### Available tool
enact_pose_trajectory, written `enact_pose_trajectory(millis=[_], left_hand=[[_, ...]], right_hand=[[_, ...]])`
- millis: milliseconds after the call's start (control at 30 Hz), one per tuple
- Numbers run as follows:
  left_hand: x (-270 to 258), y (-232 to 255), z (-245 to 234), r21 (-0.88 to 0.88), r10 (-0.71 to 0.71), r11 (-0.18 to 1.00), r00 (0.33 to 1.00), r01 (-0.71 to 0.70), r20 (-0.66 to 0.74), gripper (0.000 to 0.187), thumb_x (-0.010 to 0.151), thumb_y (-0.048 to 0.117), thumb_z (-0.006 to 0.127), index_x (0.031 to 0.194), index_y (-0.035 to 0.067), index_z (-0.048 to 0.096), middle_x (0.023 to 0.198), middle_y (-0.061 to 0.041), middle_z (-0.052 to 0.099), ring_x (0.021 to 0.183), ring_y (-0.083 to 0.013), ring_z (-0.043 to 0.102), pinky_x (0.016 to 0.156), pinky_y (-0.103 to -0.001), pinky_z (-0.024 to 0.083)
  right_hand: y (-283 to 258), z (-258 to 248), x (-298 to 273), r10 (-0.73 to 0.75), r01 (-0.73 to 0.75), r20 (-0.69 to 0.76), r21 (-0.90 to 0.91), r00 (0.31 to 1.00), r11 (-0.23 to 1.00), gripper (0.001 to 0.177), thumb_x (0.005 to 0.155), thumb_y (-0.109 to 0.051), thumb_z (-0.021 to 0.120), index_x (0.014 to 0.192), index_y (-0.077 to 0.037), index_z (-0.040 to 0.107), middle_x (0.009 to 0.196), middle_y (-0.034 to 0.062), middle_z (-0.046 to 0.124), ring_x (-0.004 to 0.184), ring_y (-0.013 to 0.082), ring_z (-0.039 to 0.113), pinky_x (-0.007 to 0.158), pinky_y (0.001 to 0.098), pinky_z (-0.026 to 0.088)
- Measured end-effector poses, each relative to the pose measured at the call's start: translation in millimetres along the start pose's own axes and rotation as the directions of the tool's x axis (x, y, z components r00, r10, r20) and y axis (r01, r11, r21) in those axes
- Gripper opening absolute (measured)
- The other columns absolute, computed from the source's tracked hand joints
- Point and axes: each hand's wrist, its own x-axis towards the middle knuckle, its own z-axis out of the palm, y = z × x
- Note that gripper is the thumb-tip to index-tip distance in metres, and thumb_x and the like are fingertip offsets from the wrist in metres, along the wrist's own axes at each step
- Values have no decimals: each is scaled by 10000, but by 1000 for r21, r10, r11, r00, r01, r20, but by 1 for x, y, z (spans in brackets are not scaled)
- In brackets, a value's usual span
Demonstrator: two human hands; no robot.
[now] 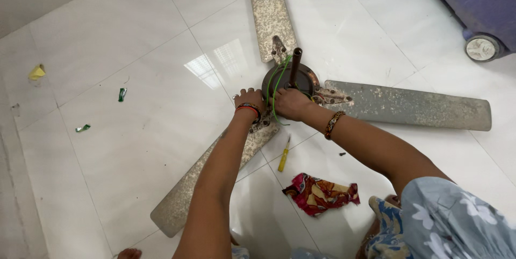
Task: The person sits on the floor and attaches ceiling fan blades to the motor housing using a screwdriver. They align each blade, insert screws, and tighten them to secure the blades in place.
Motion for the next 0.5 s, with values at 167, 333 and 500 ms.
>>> enact_pose_trajectory(millis=[167, 333, 500], left_hand=[[21, -12, 28, -115, 33, 993, 997, -25, 67, 584, 941, 469, 661, 1414, 148, 540, 1470, -115, 518, 1397, -367, 434, 1137, -572, 387], [50, -24, 62, -218, 54, 975, 996, -36, 78, 577, 922, 409, 688, 1412, 151, 529, 1429, -133, 546, 1344, -371, 489, 1091, -525, 452], [70, -40, 89, -419, 159, 893, 986, -166, -51, 529, 927, 238, 682, 1409, 79, 533, 1214, -189, 716, 1123, -341, 691, 983, -440, 555]], right_hand=[[0, 9, 9, -52, 52, -9, 96, 999, 994, 324, 927, -187, 583, 1243, -135, 631, 1243, 106, 617, 1197, 270, 578, 937, 437, 514], [-2, 23, 11, -125, 124, -7, -86, 992, 989, 348, 925, -188, 573, 1258, -99, 623, 1244, 102, 614, 1162, 256, 575, 916, 413, 480], [-9, 35, 16, -112, 107, -19, -181, 994, 978, 339, 964, -223, 536, 1251, -67, 627, 1193, 97, 642, 1100, 253, 592, 883, 396, 460]])
